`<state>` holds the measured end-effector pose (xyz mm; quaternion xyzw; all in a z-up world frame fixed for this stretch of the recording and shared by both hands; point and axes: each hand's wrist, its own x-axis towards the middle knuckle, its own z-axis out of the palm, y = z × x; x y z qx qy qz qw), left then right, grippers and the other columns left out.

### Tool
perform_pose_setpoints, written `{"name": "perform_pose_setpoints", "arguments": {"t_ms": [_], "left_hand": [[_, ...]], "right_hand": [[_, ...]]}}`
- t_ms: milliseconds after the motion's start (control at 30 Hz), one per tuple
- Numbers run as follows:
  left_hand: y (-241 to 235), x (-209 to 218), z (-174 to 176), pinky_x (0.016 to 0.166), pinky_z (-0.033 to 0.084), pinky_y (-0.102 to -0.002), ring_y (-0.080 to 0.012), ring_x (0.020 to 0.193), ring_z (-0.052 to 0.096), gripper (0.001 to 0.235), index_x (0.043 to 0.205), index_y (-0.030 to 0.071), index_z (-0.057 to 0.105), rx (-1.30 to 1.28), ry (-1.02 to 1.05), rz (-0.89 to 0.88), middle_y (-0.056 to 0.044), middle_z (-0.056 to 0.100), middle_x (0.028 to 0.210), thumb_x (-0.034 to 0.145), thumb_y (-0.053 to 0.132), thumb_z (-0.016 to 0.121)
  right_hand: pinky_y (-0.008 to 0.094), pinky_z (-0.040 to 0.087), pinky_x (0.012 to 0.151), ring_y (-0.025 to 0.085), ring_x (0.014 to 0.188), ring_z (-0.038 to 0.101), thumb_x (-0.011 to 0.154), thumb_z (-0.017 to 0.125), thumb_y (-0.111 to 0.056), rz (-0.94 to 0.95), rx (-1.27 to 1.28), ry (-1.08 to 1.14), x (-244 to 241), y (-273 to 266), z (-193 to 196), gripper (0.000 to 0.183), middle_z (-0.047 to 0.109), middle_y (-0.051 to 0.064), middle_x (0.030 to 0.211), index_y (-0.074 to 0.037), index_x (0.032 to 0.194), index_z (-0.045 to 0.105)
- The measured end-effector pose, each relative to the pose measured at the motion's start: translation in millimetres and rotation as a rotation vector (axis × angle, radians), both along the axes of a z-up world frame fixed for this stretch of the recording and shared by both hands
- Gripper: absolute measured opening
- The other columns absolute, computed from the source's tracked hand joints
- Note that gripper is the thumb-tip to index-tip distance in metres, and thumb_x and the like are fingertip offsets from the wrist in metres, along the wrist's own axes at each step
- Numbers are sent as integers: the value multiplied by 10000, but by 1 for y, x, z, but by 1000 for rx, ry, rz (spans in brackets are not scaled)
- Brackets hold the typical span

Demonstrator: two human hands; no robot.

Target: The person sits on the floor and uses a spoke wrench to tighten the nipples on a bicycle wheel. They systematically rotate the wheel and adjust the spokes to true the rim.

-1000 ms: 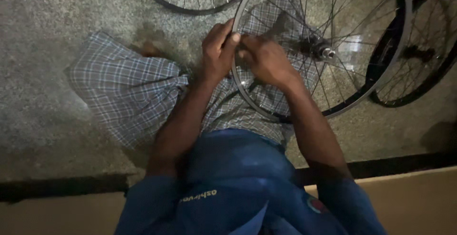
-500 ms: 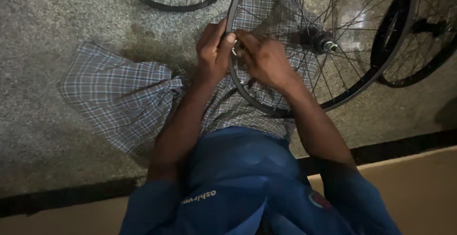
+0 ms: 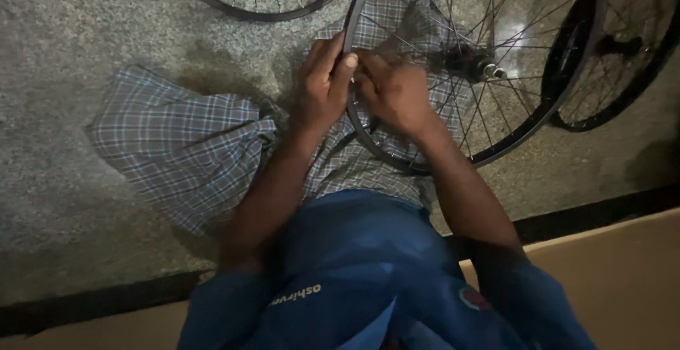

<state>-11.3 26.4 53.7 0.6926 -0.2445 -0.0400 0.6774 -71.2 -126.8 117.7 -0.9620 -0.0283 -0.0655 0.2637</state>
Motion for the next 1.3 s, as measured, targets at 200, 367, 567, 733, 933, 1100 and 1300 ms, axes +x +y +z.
{"name": "perform_pose_setpoints", "arguments": {"t_ms": [200, 367, 567, 733, 933, 1100, 1300], "left_hand": [[1, -1, 3, 824, 547, -346, -230, 971, 669, 353, 1420, -16, 558, -32, 7, -32, -140, 636, 1130, 1117, 158, 606], [-5, -5, -7, 811, 535, -349, -233, 944, 659, 343, 1388, -14, 588, -72, -46, 48, -141, 647, 1107, 1089, 144, 641], [-8, -6, -14, 799, 530, -346, -235, 928, 654, 338, 1359, -18, 598, -61, -60, 69, -133, 649, 1082, 1070, 143, 666], [-4, -4, -16, 793, 516, -355, -242, 904, 633, 342, 1359, -28, 614, 5, 51, 40, -132, 636, 1030, 1065, 142, 648], [-6, 0, -24, 788, 515, -364, -239, 897, 639, 312, 1331, -21, 626, -5, 34, 66, -125, 645, 1014, 1063, 137, 639], [-5, -1, -31, 777, 521, -368, -236, 885, 646, 288, 1325, -2, 632, 21, -3, 93, -127, 649, 1018, 1070, 132, 629], [-9, -3, -34, 762, 503, -379, -242, 854, 627, 298, 1319, 13, 647, 58, -41, 95, -119, 648, 973, 1053, 148, 653]], "right_hand": [[475, 551, 726, 382, 872, 704, 962, 694, -150, 11, -2, 8, -2, 2, 5, 252, 727, 161, 977, -43, 1190, 675], [489, 541, 730, 391, 833, 698, 931, 690, -130, -10, -43, 5, -3, 3, 3, 253, 717, 176, 933, -50, 1171, 682], [513, 515, 701, 388, 783, 695, 953, 681, -115, -46, -107, 42, -3, 4, -9, 236, 713, 167, 865, -56, 1182, 673], [495, 538, 751, 420, 856, 686, 825, 715, -121, 83, -21, 35, -2, -7, 1, 365, 707, 180, 942, -47, 1171, 628], [503, 548, 775, 406, 797, 689, 850, 765, -144, -3, -9, -40, -1, 0, -15, 357, 714, 145, 861, -55, 1171, 635], [512, 535, 717, 397, 791, 685, 930, 798, -206, -139, -88, 51, 1, 11, -27, 206, 698, 177, 850, -76, 980, 645], [470, 572, 844, 404, 963, 697, 855, 710, -134, 325, -90, -196, -10, -19, 10, 231, 670, 226, 1192, -69, 1051, 605]]}}
